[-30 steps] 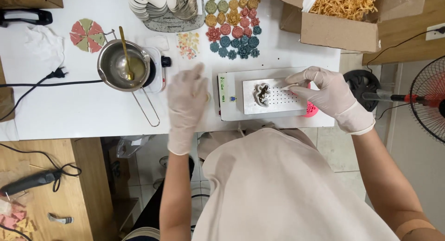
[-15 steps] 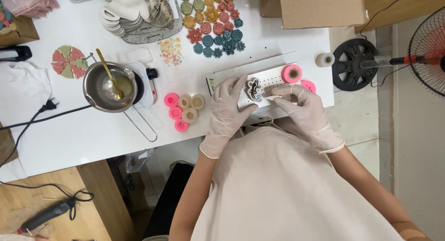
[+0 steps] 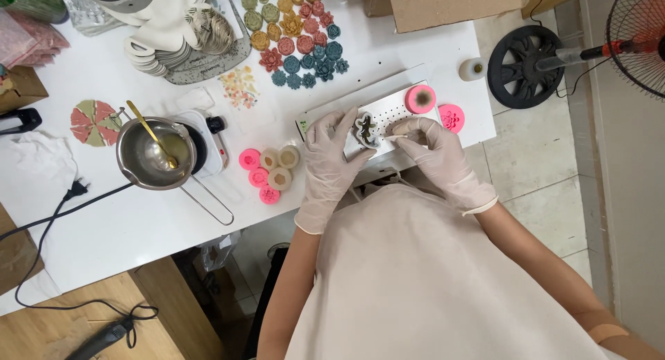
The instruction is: Pouring melted wax into small silicone molds and placing wicks to create candles.
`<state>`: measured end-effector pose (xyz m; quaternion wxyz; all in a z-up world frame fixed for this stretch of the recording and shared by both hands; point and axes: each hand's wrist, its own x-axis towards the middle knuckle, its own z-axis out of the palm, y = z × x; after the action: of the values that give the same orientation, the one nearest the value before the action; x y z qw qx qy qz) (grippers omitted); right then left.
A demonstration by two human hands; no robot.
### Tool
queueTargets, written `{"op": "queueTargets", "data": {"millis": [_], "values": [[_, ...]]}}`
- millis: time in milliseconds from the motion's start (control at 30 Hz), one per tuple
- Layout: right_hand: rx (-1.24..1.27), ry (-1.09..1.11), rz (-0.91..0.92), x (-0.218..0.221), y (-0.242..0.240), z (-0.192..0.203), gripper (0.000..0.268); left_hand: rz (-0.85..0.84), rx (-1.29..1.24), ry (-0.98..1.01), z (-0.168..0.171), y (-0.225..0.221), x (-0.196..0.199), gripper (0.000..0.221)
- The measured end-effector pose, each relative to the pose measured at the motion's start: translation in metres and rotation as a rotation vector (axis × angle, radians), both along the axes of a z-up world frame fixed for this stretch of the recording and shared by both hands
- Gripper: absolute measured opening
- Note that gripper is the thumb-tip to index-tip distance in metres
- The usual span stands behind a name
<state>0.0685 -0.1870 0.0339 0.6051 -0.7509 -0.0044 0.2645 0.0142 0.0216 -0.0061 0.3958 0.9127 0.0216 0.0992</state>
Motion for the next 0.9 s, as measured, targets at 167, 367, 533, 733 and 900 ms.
{"op": "queueTargets", "data": {"millis": [167,367,533,733,900], "values": [[0.008,-0.02,0.01,0.001,-0.004,-0.007,0.014,0.0,0.004,-0.01,-0.003,-0.001,0.002,0.08],[-0.028,-0.009,0.016,0.002,-0.008,-0.011,0.014,0.012,0.029,-0.019,-0.001,-0.003,0.003,0.079],[0.057,-0.03,0.017,0.003,-0.005,-0.004,0.013,0.033,0.042,-0.026,0.001,-0.007,0.003,0.078],[-0.264,-0.152,0.096,0.014,0.008,0.008,0.017,0.078,0.038,-0.034,-0.001,-0.014,0.002,0.077],[-0.284,-0.545,0.228,0.023,0.024,0.023,0.016,0.125,0.056,-0.059,-0.01,-0.021,0.002,0.074]]}}
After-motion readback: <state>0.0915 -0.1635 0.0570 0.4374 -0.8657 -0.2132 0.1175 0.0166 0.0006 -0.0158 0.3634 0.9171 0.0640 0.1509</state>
